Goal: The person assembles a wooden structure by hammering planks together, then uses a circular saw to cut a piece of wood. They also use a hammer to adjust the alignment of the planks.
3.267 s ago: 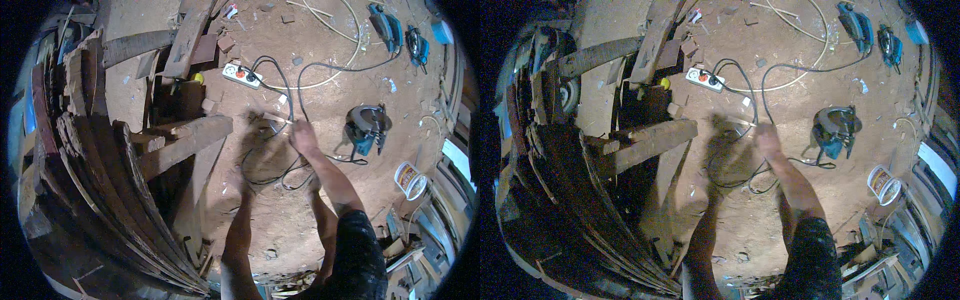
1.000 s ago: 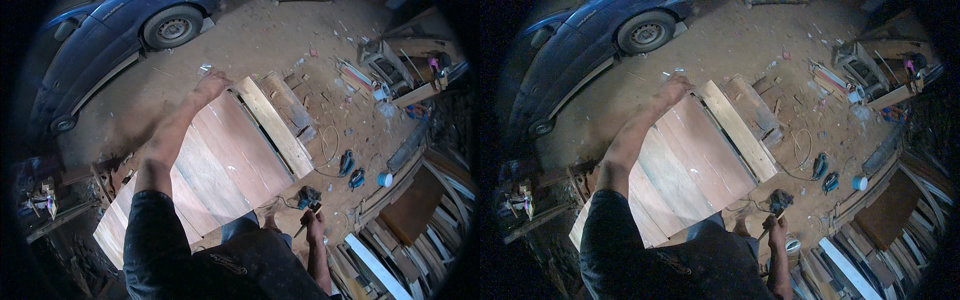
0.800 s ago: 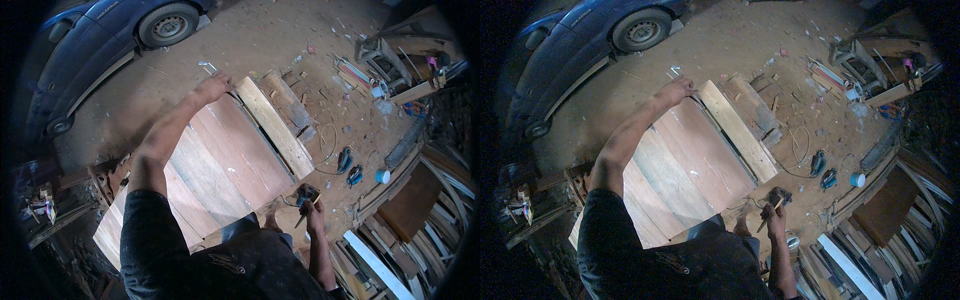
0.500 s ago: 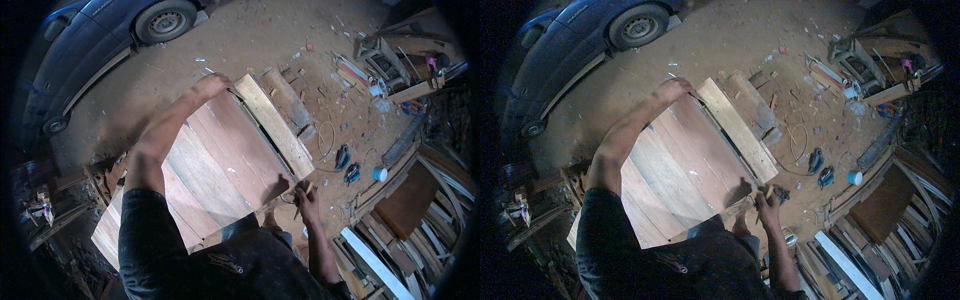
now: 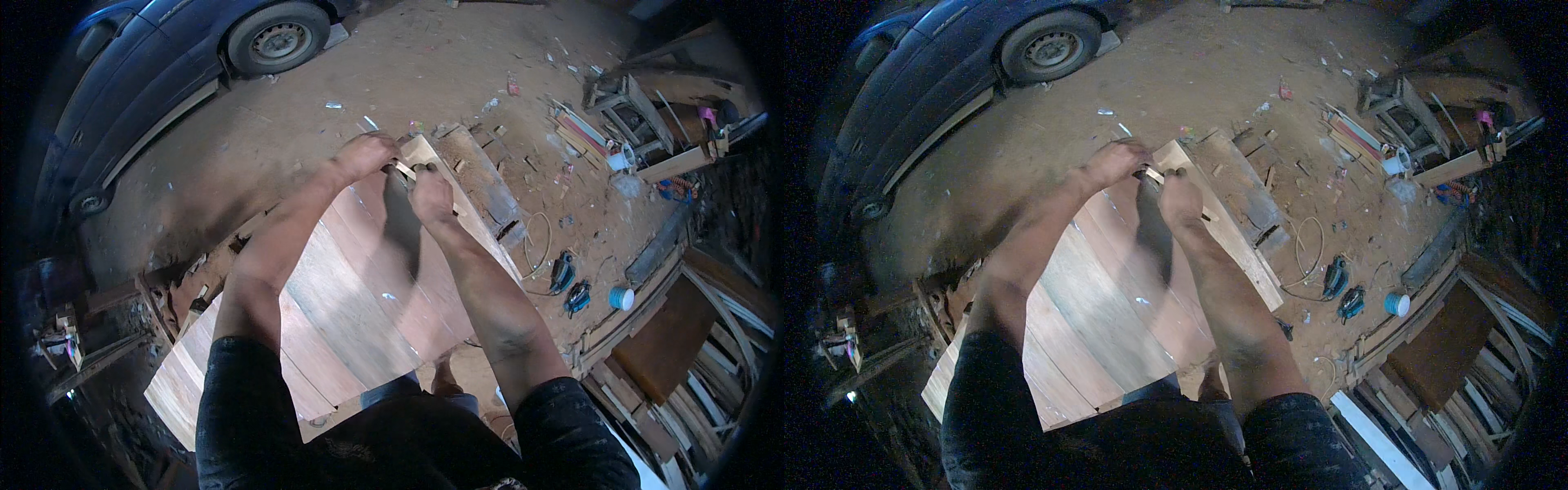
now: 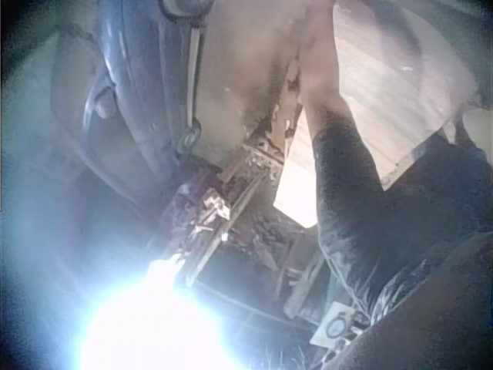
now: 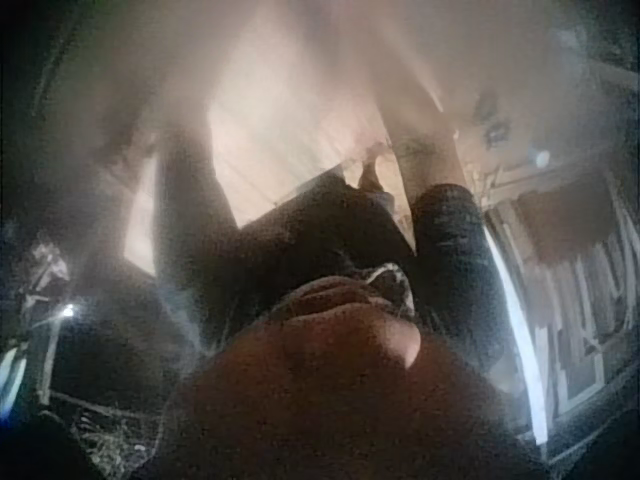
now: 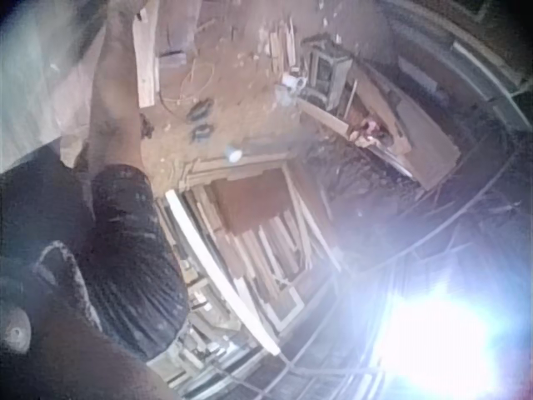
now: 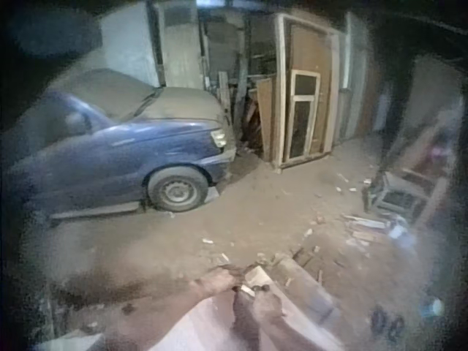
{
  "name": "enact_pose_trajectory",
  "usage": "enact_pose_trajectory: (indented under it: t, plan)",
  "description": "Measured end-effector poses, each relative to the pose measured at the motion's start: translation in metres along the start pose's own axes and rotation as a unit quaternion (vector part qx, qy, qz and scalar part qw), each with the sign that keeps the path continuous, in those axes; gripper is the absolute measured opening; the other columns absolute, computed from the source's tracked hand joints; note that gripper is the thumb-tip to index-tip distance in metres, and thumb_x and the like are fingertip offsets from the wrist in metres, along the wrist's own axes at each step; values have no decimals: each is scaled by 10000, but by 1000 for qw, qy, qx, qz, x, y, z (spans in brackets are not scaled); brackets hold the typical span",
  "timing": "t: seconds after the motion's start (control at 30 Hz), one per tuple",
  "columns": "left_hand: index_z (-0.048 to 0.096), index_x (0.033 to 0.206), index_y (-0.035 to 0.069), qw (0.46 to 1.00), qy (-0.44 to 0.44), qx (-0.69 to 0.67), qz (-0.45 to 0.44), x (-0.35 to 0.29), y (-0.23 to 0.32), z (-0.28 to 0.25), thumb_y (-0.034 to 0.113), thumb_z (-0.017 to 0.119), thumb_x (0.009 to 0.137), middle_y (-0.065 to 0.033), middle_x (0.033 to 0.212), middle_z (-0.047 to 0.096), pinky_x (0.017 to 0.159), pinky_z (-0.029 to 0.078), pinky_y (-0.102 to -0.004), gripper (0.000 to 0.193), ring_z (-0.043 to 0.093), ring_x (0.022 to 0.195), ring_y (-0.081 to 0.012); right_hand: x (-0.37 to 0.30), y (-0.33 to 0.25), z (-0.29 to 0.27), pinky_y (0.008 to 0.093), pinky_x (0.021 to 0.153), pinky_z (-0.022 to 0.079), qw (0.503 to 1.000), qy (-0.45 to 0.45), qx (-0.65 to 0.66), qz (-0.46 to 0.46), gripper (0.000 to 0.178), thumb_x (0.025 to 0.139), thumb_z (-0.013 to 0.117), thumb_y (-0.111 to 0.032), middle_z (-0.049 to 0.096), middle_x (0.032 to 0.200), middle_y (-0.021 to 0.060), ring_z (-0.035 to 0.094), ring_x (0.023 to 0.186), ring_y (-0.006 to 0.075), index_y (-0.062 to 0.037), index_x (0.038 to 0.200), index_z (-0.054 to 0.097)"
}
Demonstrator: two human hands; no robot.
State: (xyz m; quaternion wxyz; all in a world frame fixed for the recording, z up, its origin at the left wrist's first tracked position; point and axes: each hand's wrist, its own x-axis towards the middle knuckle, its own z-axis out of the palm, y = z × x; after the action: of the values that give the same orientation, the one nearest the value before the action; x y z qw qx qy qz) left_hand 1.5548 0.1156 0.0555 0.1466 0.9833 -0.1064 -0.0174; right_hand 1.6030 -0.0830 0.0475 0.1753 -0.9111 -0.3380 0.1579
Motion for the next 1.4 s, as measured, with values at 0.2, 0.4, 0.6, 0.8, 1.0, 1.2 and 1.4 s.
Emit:
enact_pose_trajectory:
  t: [0.2,0.4,0.6,0.8,1.0,1.2,1.4]
  plan:
    - [370,1449,71,802,350,-407,-262,-13,-4,36,130,737,868,-194,1273,579,908,555,-362,689,649,1050,-312,-1,7,12,496,835,532,999,34,14,-32,264,839,661,-144,643,1057,226,655,959,412,-21,1073,657]
    - [165,1542,142,588,235,-682,-366,-4,-24,58,122,748,885,-204,1335,520,855,593,-374,879,623,1092,-268,-11,3,-3,479,853,520,997,37,73,0,276,855,702,-174,672,1038,225,642,955,421,-27,1089,688]
    - [90,1542,141,568,253,-692,-367,-12,-29,47,79,695,909,-177,1273,542,869,609,-392,877,626,1092,-281,-89,38,-40,408,793,502,950,115,291,8,280,892,702,-194,659,976,208,644,876,354,-12,1104,696]
    - [159,1514,106,575,212,-690,-385,-4,-36,58,57,665,925,-165,1207,570,824,625,-377,779,639,1078,-279,-228,112,-59,322,760,487,907,105,347,215,256,921,709,-156,673,955,121,620,855,190,36,1091,691]
    - [165,1517,72,586,209,-681,-386,0,-46,75,67,665,926,-181,1202,573,848,618,-385,774,639,1031,-276,-322,144,-70,257,616,452,827,100,422,358,230,948,698,-206,659,824,15,585,703,98,0,1051,687]
    - [87,1529,117,572,213,-688,-392,-2,-53,86,80,674,926,-178,1213,572,897,599,-422,842,626,1040,-283,-364,161,-76,237,482,396,786,146,427,422,259,968,673,-294,572,657,-6,525,547,70,-39,1012,666]
    - [119,1525,151,601,180,-683,-374,2,-51,78,70,660,935,-148,1197,587,905,582,-442,805,598,1083,-262,-385,178,-72,240,502,427,754,182,440,452,257,966,673,-296,572,668,2,532,567,75,-44,1016,659]
